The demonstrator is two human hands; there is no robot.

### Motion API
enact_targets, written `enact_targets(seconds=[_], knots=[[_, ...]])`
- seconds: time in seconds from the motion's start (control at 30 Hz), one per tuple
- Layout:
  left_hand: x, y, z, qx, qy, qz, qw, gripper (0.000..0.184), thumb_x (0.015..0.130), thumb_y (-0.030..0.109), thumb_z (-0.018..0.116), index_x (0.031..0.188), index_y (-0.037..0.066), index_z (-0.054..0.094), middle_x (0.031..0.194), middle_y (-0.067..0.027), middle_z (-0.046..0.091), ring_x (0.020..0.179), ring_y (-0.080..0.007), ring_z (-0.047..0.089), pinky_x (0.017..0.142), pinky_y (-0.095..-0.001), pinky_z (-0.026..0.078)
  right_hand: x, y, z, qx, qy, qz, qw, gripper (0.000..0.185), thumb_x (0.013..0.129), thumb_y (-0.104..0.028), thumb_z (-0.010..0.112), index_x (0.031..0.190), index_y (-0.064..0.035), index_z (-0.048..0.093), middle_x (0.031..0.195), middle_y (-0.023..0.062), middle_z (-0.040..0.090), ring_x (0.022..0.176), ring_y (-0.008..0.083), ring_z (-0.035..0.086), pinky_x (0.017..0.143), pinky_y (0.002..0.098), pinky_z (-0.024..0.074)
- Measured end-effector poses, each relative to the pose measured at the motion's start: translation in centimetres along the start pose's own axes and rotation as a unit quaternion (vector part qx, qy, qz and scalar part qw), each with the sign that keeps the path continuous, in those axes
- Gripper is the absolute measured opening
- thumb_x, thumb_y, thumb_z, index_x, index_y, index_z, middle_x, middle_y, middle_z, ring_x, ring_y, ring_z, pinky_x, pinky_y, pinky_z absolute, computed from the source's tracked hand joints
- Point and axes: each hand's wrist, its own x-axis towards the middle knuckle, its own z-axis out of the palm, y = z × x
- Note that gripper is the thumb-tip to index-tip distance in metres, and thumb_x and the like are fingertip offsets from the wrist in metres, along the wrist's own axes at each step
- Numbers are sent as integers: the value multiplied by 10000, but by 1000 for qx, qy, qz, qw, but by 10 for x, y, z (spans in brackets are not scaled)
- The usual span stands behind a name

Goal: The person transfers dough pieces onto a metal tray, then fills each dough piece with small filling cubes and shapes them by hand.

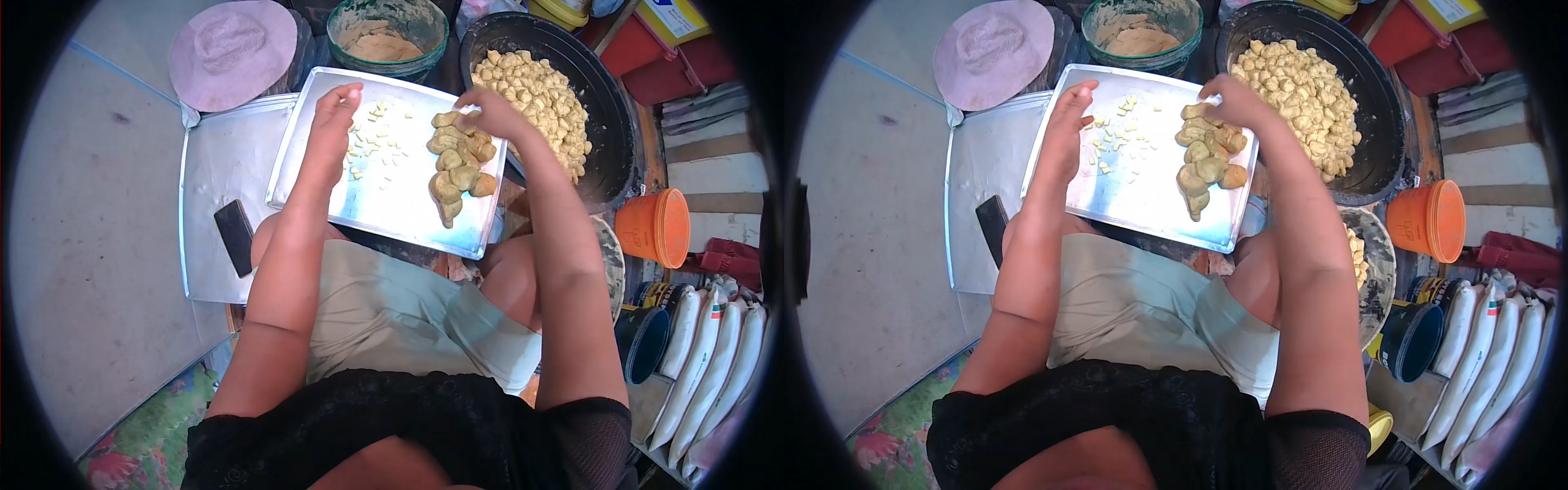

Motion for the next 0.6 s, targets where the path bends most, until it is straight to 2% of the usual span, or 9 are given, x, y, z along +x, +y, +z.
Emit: enact_targets(seconds=[0.1, 0.17, 0.27, 0.37, 0.4, 0.43, 0.53, 0.57, 0.6], knots=[[0, -5, 3, 19, -36, -9, 999, 325, 900, 284, 588, 1135, 61, 600, 1119, -72, 500, 1004, -151, 505, 883, -269, 387, -4, -34, 40, -249, -107, -32, 962, 299, 703, -200, 716, 995, -145, 677, 1096, 35, 529, 1083, 228, 492, 875, 359, 428], [1, -7, 0, 29, -53, -20, 998, 307, 890, 247, 605, 1123, 48, 604, 1068, -70, 536, 974, -146, 521, 872, -259, 394, 5, -17, 56, -239, -27, -132, 962, 198, 736, -181, 683, 923, -120, 661, 1005, 36, 568, 947, 229, 545, 783, 373, 449], [0, -6, 0, 19, -81, -47, 995, 319, 886, 237, 607, 1127, 29, 596, 1046, -77, 570, 979, -142, 525, 869, -256, 397, 18, -3, 45, 41, -90, -42, 994, 125, 833, -162, 631, 938, -96, 614, 893, 28, 587, 775, 155, 554, 680, 294, 445], [-3, 0, 6, 11, -117, -54, 992, 360, 895, 256, 597, 1170, 25, 566, 1075, -75, 586, 1014, -141, 516, 866, -262, 399, 11, -21, 19, 292, -62, 28, 954, 143, 913, -208, 576, 992, -90, 559, 823, -12, 583, 702, 81, 537, 630, 233, 437], [-2, -7, 10, 8, -124, -50, 991, 380, 901, 275, 588, 1194, 34, 553, 1086, -64, 590, 1034, -141, 507, 868, -271, 399, 11, -34, 8, 330, -66, 21, 941, 161, 930, -205, 566, 1035, -89, 525, 834, -35, 561, 719, 39, 519, 620, 196, 424], [-2, -9, 14, 4, -132, -46, 990, 400, 908, 294, 579, 1218, 43, 539, 1098, -53, 594, 1053, -141, 499, 870, -280, 399, 10, -49, 3, 374, -55, 5, 926, 175, 916, -204, 589, 1025, -82, 528, 823, -26, 562, 714, 48, 528, 616, 203, 434], [-6, -8, 19, -124, -164, -78, 975, 390, 911, 226, 585, 1233, 21, 506, 1091, -78, 600, 984, -164, 566, 818, -298, 468, 12, -90, 10, 495, -33, -66, 866, 224, 865, -211, 664, 983, -61, 547, 829, 1, 577, 695, 71, 548, 613, 216, 461], [-7, -7, 20, -171, -179, -84, 965, 381, 910, 211, 586, 1228, 16, 506, 1086, -83, 602, 957, -165, 581, 802, -299, 482, 20, -91, 22, 467, -13, -74, 881, 212, 873, -235, 653, 936, -51, 569, 823, 7, 588, 699, 86, 570, 620, 222, 470], [-4, -6, 17, -154, -115, -78, 978, 356, 901, 161, 596, 1205, -2, 510, 1051, -96, 613, 881, -162, 605, 751, -288, 503, 28, -92, 36, 516, 16, -58, 854, 215, 876, -245, 648, 918, -43, 587, 821, 11, 594, 699, 87, 571, 626, 227, 472]])
